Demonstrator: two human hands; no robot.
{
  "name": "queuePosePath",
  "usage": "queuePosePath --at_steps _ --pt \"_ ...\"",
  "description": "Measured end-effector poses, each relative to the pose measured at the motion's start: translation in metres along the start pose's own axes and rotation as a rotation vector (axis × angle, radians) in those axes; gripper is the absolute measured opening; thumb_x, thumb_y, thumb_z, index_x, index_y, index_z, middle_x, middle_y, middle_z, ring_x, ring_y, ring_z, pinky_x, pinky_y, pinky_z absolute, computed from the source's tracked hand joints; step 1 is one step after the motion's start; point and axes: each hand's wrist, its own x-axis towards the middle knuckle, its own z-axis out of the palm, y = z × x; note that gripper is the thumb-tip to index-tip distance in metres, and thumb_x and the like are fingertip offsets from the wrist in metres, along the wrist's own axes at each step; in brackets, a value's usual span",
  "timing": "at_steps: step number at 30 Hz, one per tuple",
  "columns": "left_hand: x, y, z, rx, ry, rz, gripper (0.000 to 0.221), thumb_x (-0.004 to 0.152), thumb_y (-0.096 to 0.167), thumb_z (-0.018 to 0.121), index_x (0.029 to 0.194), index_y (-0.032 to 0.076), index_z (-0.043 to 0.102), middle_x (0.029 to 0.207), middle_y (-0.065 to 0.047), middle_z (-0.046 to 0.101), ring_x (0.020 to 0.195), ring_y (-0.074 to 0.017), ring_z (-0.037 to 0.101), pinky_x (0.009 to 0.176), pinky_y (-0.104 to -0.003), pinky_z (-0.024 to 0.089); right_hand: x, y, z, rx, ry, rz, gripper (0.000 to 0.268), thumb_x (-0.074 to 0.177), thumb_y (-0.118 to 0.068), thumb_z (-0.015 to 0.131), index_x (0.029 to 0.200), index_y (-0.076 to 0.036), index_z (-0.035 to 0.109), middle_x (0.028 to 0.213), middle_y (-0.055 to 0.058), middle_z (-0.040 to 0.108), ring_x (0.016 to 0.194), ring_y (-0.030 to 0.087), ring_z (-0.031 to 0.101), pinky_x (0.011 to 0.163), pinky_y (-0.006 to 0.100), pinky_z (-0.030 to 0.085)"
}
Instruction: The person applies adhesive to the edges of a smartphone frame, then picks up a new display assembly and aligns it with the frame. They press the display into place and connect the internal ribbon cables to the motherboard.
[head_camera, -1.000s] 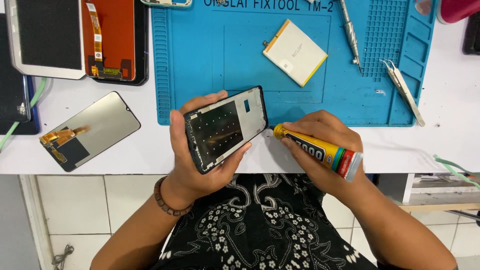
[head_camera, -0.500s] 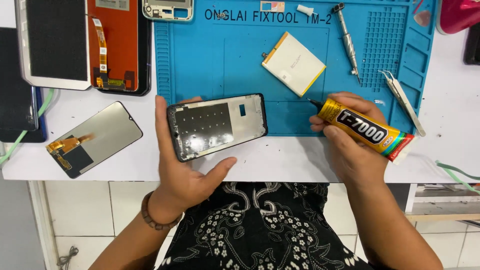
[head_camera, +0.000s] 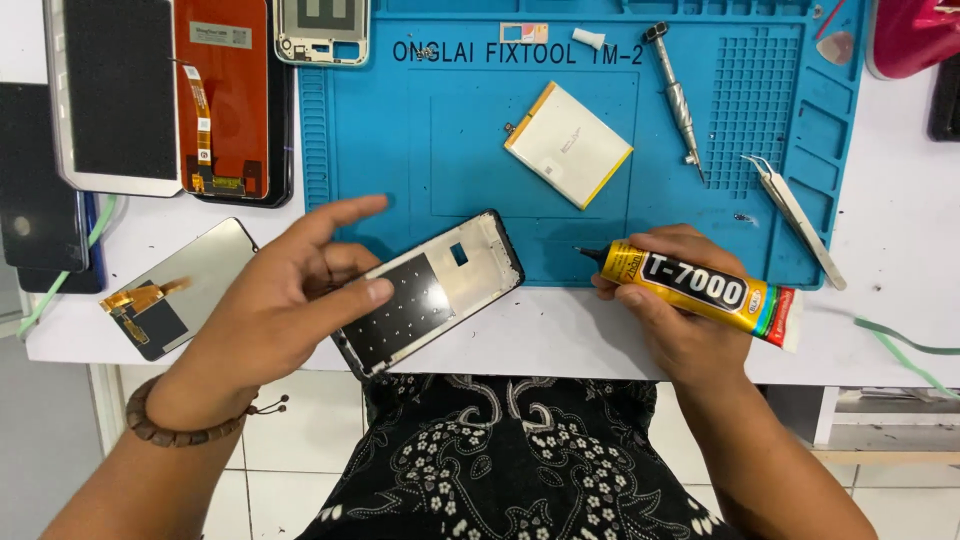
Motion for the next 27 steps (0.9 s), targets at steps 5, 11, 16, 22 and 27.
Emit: queuePosePath --at_steps 5,11,16,22,27 --pt "0.012 0.015 0.014 0.219 -0.174 -0.184 0.054 0.087 0.027 0.076 0.140 0.021 0.066 0.069 0.005 0.063 0.064 -0.0097 0.059 0.061 -0.028 0.045 0.002 0.007 -0.004 -0.239 0.000 -0.151 0.038 0.086 -0.017 0.080 0.119 -0.003 0.067 0.107 0.015 0.071 0.094 0.027 0.073 0.087 0.033 0.063" --pt "0.015 0.027 0.036 0.362 -0.272 -0.302 0.034 0.091 0.024 0.071 0.125 0.024 0.063 0.082 0.004 0.078 0.061 -0.0117 0.058 0.059 -0.030 0.043 0.005 0.000 0.001 -0.299 -0.036 -0.151 0.035 0.088 -0.014 0.080 0.120 -0.006 0.067 0.109 0.013 0.072 0.104 0.025 0.069 0.094 0.033 0.059" --pt "0.011 0.014 0.042 0.324 -0.185 -0.249 0.025 0.092 0.020 0.071 0.113 0.020 0.057 0.088 0.005 0.066 0.071 -0.0107 0.056 0.064 -0.029 0.046 0.012 -0.015 0.010 -0.343 -0.076 -0.197 0.035 0.091 -0.009 0.079 0.124 -0.007 0.065 0.119 0.012 0.070 0.115 0.023 0.067 0.103 0.033 0.058" --pt "0.006 0.000 0.044 0.139 0.040 -0.244 0.039 0.090 0.017 0.071 0.124 0.017 0.052 0.092 0.001 0.068 0.071 -0.0115 0.056 0.062 -0.029 0.047 0.027 -0.034 0.019 -0.459 -0.108 -0.240 0.032 0.091 -0.007 0.081 0.120 -0.008 0.067 0.114 0.012 0.070 0.112 0.024 0.068 0.104 0.035 0.056" --pt "0.006 -0.004 0.049 0.042 0.113 -0.088 0.095 0.087 0.014 0.070 0.165 0.018 0.015 0.065 0.000 0.051 0.057 -0.0132 0.052 0.058 -0.033 0.048 0.045 -0.045 0.038 -0.479 -0.215 -0.245 0.027 0.095 -0.007 0.079 0.117 -0.011 0.065 0.117 0.010 0.070 0.115 0.022 0.067 0.107 0.035 0.054"
